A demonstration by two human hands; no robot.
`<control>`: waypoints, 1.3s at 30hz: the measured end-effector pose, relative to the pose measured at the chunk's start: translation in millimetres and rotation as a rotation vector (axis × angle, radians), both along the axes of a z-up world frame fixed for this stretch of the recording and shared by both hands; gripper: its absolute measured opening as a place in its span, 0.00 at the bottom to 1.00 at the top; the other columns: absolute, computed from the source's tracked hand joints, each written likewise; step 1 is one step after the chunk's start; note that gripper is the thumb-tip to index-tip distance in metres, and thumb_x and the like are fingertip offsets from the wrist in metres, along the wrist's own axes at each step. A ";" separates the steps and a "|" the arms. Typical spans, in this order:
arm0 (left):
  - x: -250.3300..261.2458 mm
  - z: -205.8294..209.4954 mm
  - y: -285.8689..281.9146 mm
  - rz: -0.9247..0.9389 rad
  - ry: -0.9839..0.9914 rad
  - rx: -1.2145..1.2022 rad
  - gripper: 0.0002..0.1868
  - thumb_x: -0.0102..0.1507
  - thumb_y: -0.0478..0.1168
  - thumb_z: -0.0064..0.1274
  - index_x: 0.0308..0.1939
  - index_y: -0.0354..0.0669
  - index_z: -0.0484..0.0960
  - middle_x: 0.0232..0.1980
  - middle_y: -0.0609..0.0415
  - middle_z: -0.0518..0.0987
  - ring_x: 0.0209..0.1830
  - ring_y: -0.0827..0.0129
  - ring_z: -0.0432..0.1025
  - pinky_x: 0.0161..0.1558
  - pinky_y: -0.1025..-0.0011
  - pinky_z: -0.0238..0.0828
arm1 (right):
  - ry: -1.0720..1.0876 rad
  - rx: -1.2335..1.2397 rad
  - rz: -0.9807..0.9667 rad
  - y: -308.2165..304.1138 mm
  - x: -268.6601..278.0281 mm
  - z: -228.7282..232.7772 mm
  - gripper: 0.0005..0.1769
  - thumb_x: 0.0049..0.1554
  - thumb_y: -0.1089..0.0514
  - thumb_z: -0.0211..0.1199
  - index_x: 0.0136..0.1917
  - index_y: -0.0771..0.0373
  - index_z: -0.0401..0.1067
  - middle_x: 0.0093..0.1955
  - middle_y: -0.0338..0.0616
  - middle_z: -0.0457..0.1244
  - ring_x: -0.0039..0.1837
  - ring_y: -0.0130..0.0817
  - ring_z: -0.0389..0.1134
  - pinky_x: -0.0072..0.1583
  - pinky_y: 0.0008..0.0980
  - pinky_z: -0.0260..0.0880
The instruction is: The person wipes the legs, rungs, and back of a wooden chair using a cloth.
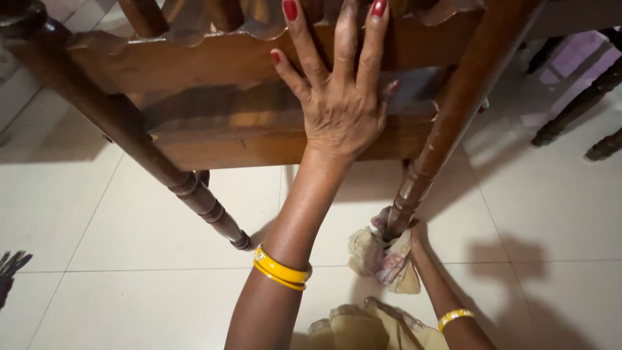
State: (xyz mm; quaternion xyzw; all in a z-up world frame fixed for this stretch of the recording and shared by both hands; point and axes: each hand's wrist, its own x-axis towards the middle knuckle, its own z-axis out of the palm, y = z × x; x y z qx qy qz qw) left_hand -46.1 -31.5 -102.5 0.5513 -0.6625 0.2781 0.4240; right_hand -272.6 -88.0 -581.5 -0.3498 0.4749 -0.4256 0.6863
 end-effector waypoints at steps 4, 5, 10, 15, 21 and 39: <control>-1.5 5.8 3.7 0.031 -0.002 0.029 0.42 0.70 0.57 0.61 0.81 0.55 0.54 0.83 0.49 0.52 0.82 0.25 0.34 0.73 0.25 0.13 | 0.145 -0.131 -0.177 41.3 -8.9 -10.3 0.16 0.63 0.58 0.56 0.58 0.70 0.74 0.52 0.58 0.69 0.48 0.41 0.70 0.51 0.40 0.70; -0.1 6.5 2.6 0.038 -0.008 0.037 0.42 0.71 0.57 0.60 0.81 0.55 0.54 0.83 0.48 0.52 0.82 0.24 0.34 0.73 0.25 0.14 | 0.222 -0.184 -0.214 50.9 -13.8 -9.6 0.15 0.63 0.59 0.56 0.57 0.71 0.74 0.50 0.58 0.69 0.46 0.40 0.71 0.50 0.39 0.71; -0.5 3.9 1.8 0.059 -0.021 0.048 0.41 0.71 0.56 0.59 0.81 0.54 0.54 0.83 0.47 0.51 0.81 0.24 0.34 0.73 0.24 0.15 | 1.196 -0.621 0.026 105.0 -37.0 25.4 0.09 0.62 0.61 0.60 0.47 0.68 0.77 0.43 0.57 0.71 0.40 0.40 0.73 0.45 0.40 0.74; -1.5 5.6 1.3 0.106 -0.033 0.078 0.38 0.71 0.51 0.57 0.80 0.54 0.56 0.82 0.49 0.53 0.81 0.25 0.33 0.75 0.24 0.15 | 1.276 -1.714 0.215 112.1 -19.7 93.2 0.11 0.62 0.70 0.59 0.55 0.76 0.78 0.54 0.63 0.70 0.41 0.37 0.74 0.38 0.31 0.71; -0.7 7.1 6.9 0.065 -0.004 0.069 0.39 0.69 0.54 0.58 0.80 0.55 0.57 0.82 0.49 0.53 0.81 0.25 0.33 0.75 0.26 0.15 | 2.685 -2.172 1.222 71.3 35.6 133.3 0.02 0.56 0.61 0.69 0.43 0.56 0.77 0.43 0.31 0.65 0.44 0.35 0.66 0.52 0.41 0.71; 11.4 -15.7 -7.7 0.049 -0.094 0.084 0.41 0.75 0.56 0.56 0.82 0.61 0.47 0.85 0.45 0.47 0.81 0.25 0.31 0.73 0.26 0.12 | 1.032 -1.708 0.396 75.4 9.5 78.0 0.39 0.41 0.65 0.60 0.65 0.88 0.69 0.60 0.70 0.67 0.60 0.54 0.70 0.61 0.57 0.66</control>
